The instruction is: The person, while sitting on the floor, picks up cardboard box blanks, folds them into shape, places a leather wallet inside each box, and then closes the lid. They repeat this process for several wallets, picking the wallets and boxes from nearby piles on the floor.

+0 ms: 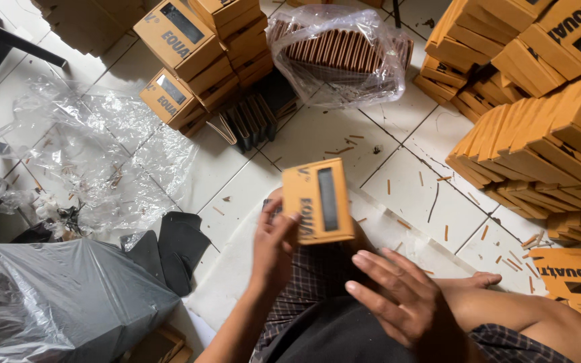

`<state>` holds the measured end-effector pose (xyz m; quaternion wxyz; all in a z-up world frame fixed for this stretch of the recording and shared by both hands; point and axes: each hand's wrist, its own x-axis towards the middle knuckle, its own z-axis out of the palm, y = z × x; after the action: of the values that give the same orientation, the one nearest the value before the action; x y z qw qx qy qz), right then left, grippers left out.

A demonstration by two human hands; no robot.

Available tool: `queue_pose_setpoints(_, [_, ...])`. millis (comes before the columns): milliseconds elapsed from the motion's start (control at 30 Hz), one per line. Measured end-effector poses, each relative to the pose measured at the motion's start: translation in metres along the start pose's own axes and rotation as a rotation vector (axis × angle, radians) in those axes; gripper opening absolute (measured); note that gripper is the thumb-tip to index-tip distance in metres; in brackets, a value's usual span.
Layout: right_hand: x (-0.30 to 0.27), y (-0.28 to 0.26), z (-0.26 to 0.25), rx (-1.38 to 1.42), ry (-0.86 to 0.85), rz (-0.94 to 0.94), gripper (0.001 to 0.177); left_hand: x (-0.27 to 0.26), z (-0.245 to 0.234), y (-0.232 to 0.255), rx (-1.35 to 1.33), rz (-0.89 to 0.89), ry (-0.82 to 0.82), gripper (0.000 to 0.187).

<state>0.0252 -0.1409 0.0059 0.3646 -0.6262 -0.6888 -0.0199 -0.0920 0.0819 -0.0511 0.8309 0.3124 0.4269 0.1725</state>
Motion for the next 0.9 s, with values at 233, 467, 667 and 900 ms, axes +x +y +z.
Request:
queue_pose_setpoints(233, [-0.054, 0.023, -0.031, -0.305, 0.123, 0.467, 0.022, 0.155, -0.150, 0.122, -0.198, 0.618, 0.668, 0.047])
queue_pose_setpoints(467, [-0.136, 0.022, -0.053, -0.612, 0.075, 0.947, 0.032, 0.271, -0.194, 0.223, 0.121, 0.779, 0.484, 0.068])
queue_pose_setpoints(667, [-0.169, 0.022, -0.069, -0.410, -0.242, 1.237, 0.041, 0.284, -0.189, 0.201, 0.614, 0.516, 0.406, 0.081])
queue_pose_setpoints(900, [-0.231, 0.054, -0.067, -0.530, 0.039, 1.042, 0.021, 0.234, -0.177, 0.112, 0.802, 0.791, 0.593, 0.069])
